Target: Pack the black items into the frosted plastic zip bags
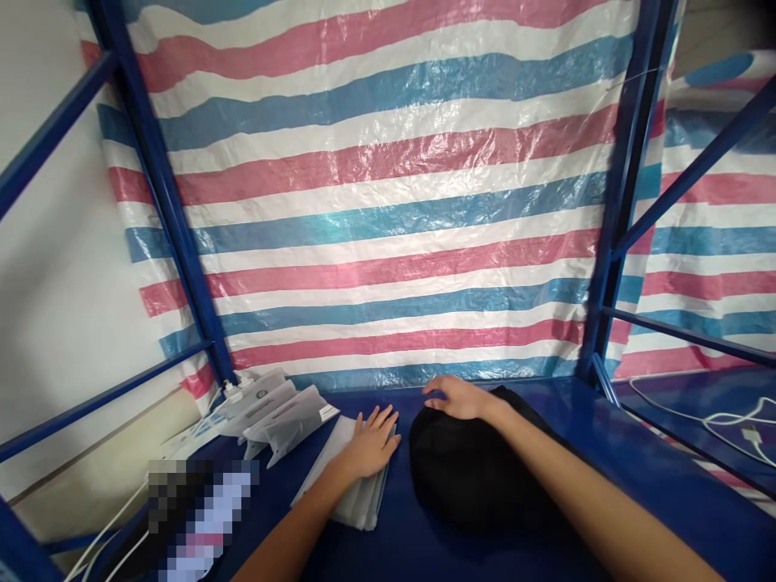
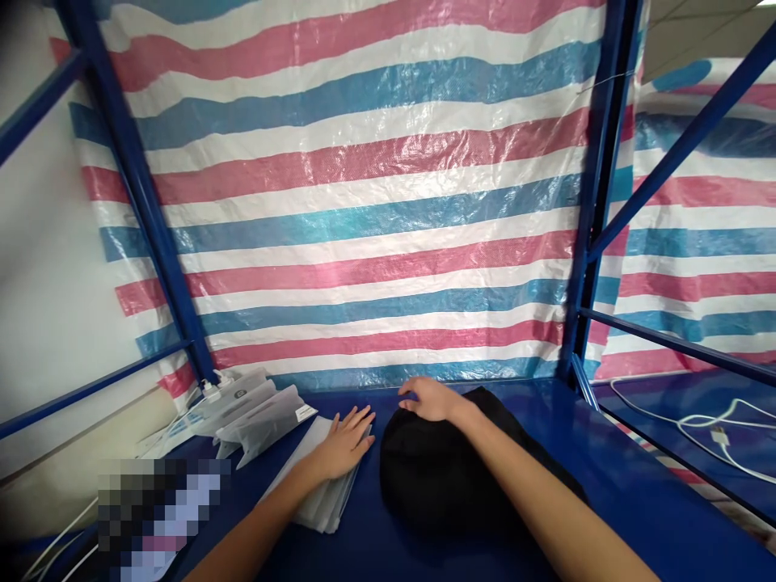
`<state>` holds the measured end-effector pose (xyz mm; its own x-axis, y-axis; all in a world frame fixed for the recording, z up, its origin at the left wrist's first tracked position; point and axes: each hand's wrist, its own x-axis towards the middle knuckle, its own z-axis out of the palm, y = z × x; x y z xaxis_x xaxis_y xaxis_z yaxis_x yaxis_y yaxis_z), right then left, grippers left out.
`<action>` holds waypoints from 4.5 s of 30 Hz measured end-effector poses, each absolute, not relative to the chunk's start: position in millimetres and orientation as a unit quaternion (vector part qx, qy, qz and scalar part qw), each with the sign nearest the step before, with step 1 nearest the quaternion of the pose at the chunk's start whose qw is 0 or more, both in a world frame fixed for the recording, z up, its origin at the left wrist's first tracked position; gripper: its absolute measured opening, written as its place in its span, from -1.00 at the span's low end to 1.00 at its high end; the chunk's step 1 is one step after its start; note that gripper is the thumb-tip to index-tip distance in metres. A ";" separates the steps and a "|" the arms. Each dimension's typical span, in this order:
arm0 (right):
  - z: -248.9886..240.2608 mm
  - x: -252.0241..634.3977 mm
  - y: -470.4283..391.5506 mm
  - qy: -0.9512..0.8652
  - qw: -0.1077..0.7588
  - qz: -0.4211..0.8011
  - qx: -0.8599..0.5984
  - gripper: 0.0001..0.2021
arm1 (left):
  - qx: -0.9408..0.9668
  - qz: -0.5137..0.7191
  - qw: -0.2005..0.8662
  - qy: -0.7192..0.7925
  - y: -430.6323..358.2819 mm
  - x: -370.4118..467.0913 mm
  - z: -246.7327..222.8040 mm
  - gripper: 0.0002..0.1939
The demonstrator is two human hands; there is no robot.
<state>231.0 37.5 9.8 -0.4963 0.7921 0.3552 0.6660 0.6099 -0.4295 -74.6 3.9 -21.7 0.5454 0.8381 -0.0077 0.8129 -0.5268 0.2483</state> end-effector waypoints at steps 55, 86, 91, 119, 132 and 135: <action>-32.7 184.1 7.5 -0.794 0.411 0.017 -0.448 -0.76 | 0.854 0.211 -0.038 0.475 37.9 -77.5 18.4 -0.32; -38.6 196.4 15.3 -0.827 0.394 -0.029 -0.399 -0.78 | 0.856 0.325 0.106 0.388 17.5 -103.1 6.5 -0.81; -35.7 195.5 12.5 -0.826 0.407 -0.027 -0.389 -0.80 | 0.851 0.326 0.107 0.397 15.6 -102.0 7.8 -0.73; -23.9 229.1 21.3 -0.824 0.383 -0.063 -0.413 -0.81 | 0.836 0.369 0.069 0.401 9.6 -97.9 21.4 -0.69; -29.2 193.9 3.1 -0.862 0.362 -0.018 -0.355 -0.56 | 0.823 0.415 0.123 0.366 11.0 -88.3 11.3 -0.60; -31.8 192.8 9.3 -0.829 0.414 -0.001 -0.375 -0.56 | 0.839 0.425 0.137 0.311 6.1 -80.1 15.0 -0.63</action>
